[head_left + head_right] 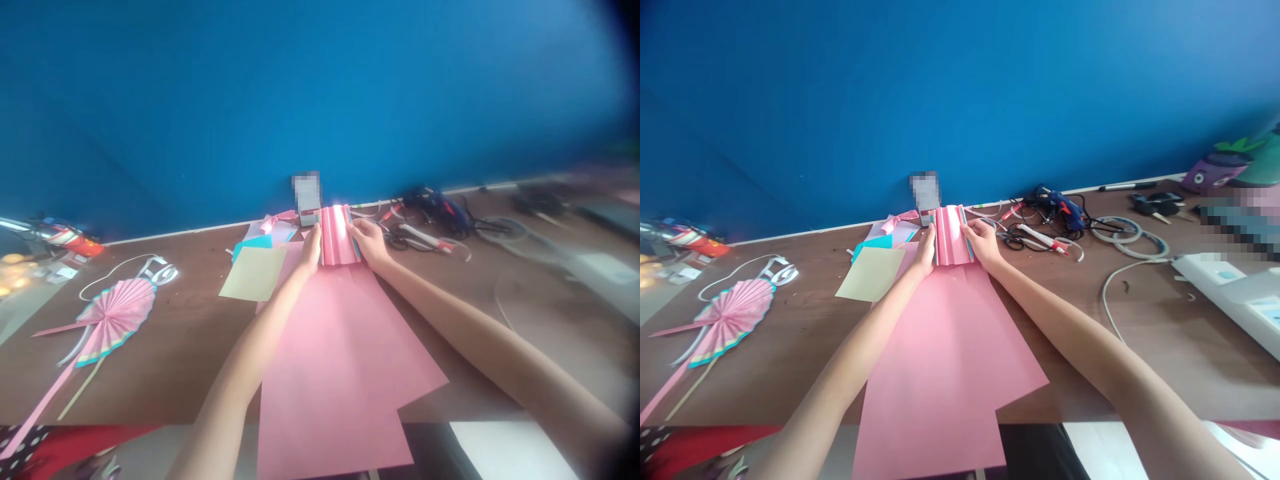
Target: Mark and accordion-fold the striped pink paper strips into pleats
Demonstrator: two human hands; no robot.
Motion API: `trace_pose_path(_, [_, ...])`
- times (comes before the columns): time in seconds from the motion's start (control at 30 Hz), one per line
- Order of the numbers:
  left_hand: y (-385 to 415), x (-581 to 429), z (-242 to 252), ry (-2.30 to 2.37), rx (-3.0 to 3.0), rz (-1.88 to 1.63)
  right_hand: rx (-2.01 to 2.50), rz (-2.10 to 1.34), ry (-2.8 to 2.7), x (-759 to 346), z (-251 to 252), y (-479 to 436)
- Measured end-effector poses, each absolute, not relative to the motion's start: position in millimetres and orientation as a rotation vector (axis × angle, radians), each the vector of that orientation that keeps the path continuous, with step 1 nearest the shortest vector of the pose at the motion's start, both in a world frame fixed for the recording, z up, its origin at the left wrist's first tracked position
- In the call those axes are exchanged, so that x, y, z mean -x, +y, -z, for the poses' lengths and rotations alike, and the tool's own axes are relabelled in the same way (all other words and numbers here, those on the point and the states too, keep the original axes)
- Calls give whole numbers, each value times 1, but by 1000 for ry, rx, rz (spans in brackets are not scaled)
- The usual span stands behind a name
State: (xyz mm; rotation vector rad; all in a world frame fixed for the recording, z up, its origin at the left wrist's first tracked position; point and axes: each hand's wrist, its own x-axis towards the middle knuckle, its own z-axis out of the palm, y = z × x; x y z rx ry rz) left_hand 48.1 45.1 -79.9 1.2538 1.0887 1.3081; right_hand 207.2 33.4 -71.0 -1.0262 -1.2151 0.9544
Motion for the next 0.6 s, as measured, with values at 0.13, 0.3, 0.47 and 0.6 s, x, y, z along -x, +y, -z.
trace_pose_path(0.13, [44,-46,81,1146,-1297,-1357,1053,-883,-1208,-209,74,35])
trace_pose_path(0.3, [41,-47,81,1218,-1318,-1387,1142,-723,-1264,-209,72,33])
trace_pose_path(0.47, [46,-48,87,1169,-1290,-1362,1193,-660,-1292,-207,70,32])
trace_pose_path(0.6, [47,-48,87,1065,-1282,-1343,1147,-689,-1326,-207,72,32])
